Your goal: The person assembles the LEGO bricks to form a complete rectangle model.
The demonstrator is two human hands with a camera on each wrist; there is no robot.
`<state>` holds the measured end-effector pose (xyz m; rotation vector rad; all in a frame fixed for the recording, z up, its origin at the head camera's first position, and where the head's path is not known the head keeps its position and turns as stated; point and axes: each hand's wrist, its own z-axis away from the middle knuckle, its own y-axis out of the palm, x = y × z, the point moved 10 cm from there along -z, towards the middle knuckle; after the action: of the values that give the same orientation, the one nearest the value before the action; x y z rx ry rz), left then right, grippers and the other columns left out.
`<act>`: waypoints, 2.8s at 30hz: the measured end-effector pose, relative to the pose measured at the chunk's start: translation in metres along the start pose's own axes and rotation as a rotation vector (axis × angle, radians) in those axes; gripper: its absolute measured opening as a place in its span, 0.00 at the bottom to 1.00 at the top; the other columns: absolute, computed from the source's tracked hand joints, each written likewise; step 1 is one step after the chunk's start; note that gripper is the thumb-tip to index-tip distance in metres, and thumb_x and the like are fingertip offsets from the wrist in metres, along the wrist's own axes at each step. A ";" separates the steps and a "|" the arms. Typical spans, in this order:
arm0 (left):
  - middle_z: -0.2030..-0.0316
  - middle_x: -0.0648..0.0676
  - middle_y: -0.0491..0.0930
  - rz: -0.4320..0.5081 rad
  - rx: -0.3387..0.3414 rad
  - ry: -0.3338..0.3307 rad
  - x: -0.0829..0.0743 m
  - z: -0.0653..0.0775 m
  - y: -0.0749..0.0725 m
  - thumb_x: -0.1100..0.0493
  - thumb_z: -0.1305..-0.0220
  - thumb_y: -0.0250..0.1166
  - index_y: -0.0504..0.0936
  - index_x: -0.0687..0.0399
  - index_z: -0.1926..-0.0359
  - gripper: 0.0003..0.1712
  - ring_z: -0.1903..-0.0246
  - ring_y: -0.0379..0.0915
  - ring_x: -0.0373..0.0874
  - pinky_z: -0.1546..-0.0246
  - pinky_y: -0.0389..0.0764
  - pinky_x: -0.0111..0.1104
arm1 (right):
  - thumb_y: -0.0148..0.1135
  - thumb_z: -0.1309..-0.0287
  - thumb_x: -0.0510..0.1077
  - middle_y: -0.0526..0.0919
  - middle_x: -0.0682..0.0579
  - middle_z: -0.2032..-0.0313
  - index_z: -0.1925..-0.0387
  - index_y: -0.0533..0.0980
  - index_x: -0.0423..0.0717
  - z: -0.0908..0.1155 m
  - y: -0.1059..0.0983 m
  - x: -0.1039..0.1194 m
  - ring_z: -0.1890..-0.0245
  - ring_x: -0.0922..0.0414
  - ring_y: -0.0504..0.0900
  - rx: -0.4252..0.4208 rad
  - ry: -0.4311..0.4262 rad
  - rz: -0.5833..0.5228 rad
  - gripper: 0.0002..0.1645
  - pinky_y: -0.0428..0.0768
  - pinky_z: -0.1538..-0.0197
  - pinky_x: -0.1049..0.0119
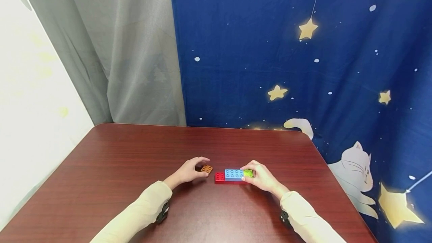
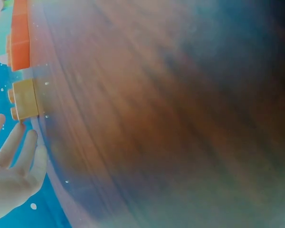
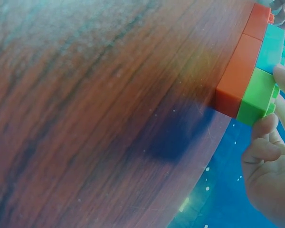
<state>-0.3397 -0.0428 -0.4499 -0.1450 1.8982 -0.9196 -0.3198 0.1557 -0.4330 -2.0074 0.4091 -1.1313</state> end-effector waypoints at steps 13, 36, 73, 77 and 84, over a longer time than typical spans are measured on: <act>0.55 0.60 0.73 0.008 0.071 -0.085 0.010 -0.004 0.006 0.75 0.53 0.60 0.71 0.64 0.49 0.26 0.59 0.70 0.50 0.59 0.70 0.43 | 0.69 0.60 0.40 0.73 0.56 0.70 0.63 0.79 0.44 0.000 -0.001 0.001 0.77 0.60 0.67 -0.013 -0.034 -0.005 0.17 0.67 0.75 0.71; 0.66 0.54 0.74 -0.047 0.105 -0.093 0.012 -0.005 0.010 0.71 0.57 0.65 0.76 0.63 0.58 0.19 0.65 0.71 0.47 0.62 0.71 0.39 | 0.69 0.59 0.41 0.73 0.56 0.69 0.62 0.79 0.45 0.000 -0.002 0.003 0.77 0.61 0.67 -0.002 -0.006 0.002 0.17 0.67 0.75 0.71; 0.67 0.52 0.75 0.003 0.160 0.001 -0.006 0.001 0.009 0.66 0.53 0.65 0.75 0.63 0.59 0.16 0.68 0.73 0.45 0.64 0.74 0.36 | 0.69 0.57 0.43 0.73 0.58 0.68 0.61 0.78 0.48 -0.001 0.002 -0.007 0.75 0.59 0.68 0.022 0.039 -0.032 0.17 0.69 0.73 0.70; 0.67 0.53 0.75 0.012 0.146 0.003 -0.007 0.000 0.007 0.67 0.53 0.65 0.75 0.63 0.59 0.17 0.68 0.73 0.47 0.64 0.74 0.37 | 0.68 0.57 0.44 0.72 0.59 0.68 0.60 0.78 0.49 -0.001 0.002 -0.007 0.74 0.59 0.68 0.026 0.043 -0.033 0.17 0.69 0.73 0.70; 0.66 0.52 0.74 0.041 0.132 -0.001 -0.011 -0.002 0.005 0.66 0.52 0.66 0.75 0.63 0.59 0.16 0.67 0.73 0.49 0.64 0.74 0.37 | 0.68 0.56 0.45 0.72 0.58 0.68 0.60 0.78 0.48 0.000 0.001 -0.007 0.73 0.59 0.68 0.033 0.053 -0.035 0.17 0.69 0.72 0.69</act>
<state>-0.3338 -0.0328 -0.4447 -0.0279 1.8265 -1.0128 -0.3235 0.1592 -0.4379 -1.9665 0.3815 -1.2069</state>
